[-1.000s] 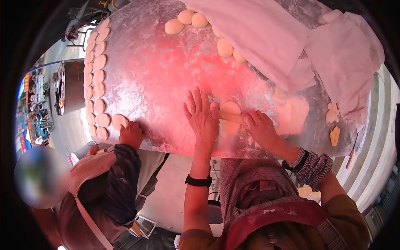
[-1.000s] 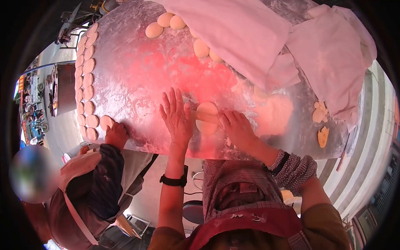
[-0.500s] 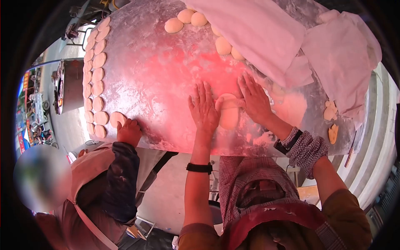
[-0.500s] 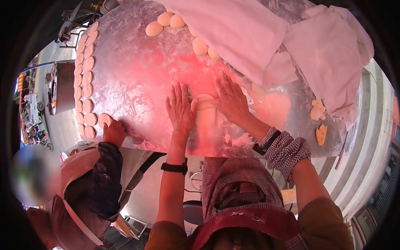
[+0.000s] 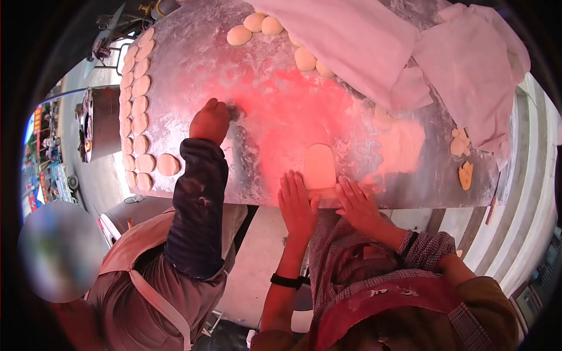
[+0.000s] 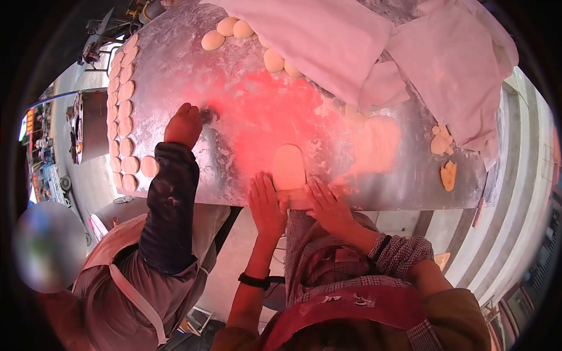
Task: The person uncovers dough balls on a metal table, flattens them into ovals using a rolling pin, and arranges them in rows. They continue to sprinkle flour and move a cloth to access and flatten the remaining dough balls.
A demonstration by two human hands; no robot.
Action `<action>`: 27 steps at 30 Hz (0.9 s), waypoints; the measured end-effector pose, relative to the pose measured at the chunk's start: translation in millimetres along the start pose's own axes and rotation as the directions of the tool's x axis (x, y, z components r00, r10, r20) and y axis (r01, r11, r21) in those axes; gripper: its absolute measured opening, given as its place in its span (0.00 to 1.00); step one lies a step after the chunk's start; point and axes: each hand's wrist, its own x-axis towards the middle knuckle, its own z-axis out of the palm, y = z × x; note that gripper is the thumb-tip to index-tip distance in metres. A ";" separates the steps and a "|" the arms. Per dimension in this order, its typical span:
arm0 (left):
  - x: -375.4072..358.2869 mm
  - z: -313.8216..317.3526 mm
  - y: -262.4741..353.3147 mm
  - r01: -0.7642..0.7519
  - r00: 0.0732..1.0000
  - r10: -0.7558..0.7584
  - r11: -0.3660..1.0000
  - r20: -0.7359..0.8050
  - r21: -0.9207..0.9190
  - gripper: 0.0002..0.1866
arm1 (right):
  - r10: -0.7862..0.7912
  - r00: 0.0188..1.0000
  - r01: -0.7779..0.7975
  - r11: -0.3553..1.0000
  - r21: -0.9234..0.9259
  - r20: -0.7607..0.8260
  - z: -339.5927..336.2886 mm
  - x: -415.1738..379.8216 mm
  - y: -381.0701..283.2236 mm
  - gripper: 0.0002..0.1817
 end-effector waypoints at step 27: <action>126.1 17.4 -46.1 0.202 0.964 -0.164 0.964 -0.210 0.172 0.36 | -0.088 0.996 0.088 0.996 -0.029 -0.011 -15.0 171.4 52.1 0.33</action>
